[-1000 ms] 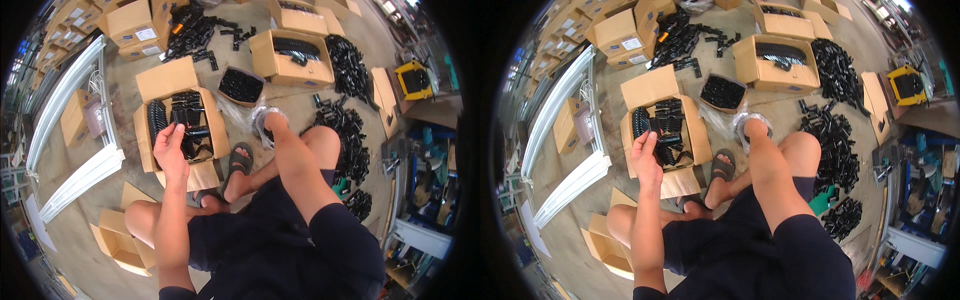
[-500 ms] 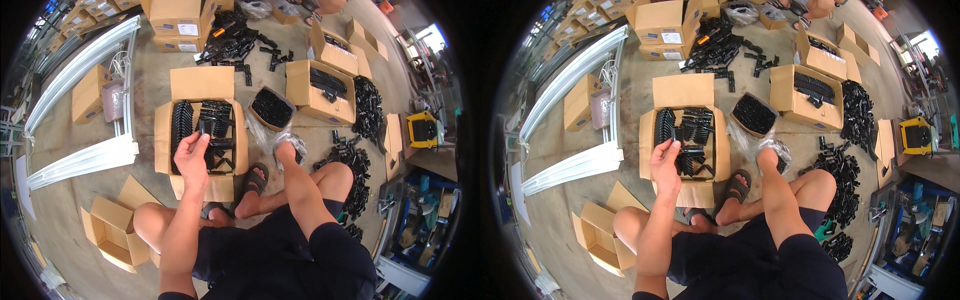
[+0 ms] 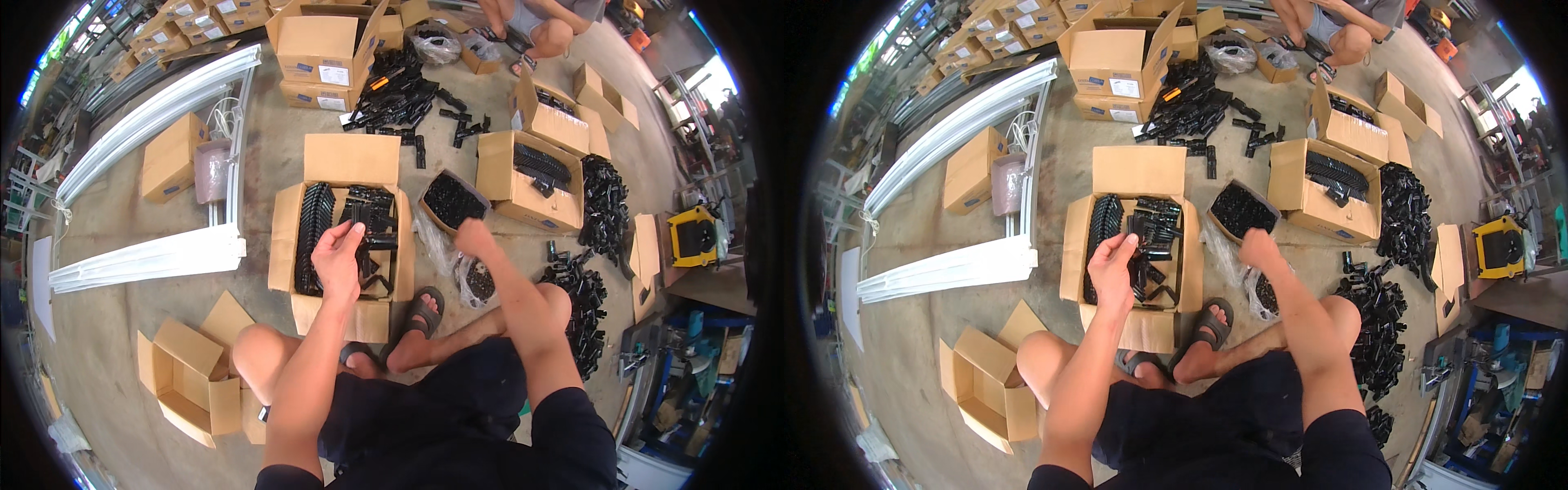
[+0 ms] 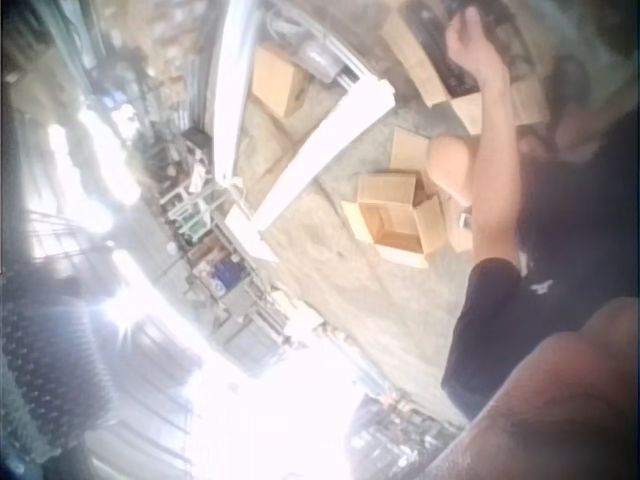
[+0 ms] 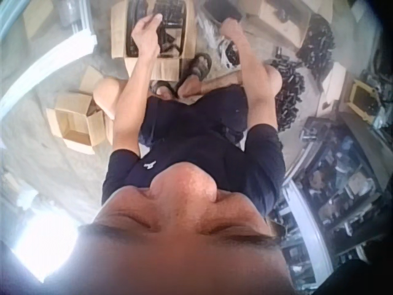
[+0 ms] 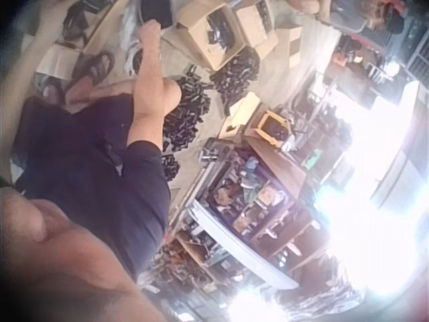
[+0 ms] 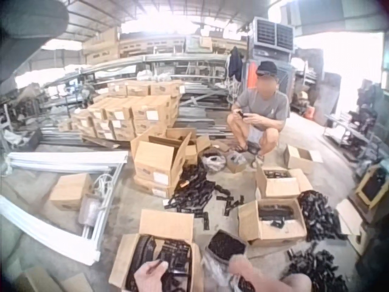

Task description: The person sits on the floor in a warehouse and assembles small black plastic components by hand. They pick up individual pieces from a pile, snap them together to form a larger unit, and place the finished assembly into a cardboard box.

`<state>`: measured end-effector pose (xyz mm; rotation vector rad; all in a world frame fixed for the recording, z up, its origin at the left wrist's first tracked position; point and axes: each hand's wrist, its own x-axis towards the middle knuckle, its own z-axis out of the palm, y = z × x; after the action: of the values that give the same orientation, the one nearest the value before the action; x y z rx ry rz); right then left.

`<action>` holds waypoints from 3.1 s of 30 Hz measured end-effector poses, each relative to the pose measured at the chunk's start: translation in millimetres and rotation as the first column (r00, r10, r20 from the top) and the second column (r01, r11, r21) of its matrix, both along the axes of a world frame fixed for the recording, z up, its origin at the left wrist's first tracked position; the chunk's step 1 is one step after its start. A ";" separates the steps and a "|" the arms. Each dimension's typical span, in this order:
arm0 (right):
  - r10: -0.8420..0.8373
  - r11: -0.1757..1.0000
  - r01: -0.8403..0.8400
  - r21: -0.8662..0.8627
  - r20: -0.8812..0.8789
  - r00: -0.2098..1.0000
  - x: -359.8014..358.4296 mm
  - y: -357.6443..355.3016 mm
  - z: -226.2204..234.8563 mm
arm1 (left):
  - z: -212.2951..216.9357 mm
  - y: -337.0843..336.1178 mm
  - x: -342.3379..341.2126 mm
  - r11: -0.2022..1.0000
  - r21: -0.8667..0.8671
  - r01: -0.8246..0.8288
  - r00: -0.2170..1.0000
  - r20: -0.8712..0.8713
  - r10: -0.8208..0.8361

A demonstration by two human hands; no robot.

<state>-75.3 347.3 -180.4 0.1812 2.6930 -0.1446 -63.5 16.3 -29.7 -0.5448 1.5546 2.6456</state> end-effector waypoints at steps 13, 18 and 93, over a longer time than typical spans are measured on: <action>-0.251 -0.456 0.215 -0.864 0.357 0.900 21.9 -98.7 170.2 | 19.7 24.2 31.3 0.991 0.115 0.069 0.997 0.025 -0.072; -0.271 -0.358 0.163 -0.919 0.269 0.924 21.8 -97.3 163.6 | 12.1 30.4 33.8 0.996 0.068 0.057 0.998 0.033 -0.059; -0.406 0.018 0.010 -1.000 0.002 0.914 40.4 -126.7 145.9 | 32.3 59.1 38.5 0.920 -0.392 0.010 0.983 -0.165 -0.080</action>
<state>-34.9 220.5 -34.4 0.1030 2.0285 -2.2680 -25.0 75.4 2.6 -0.2787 2.1399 2.4118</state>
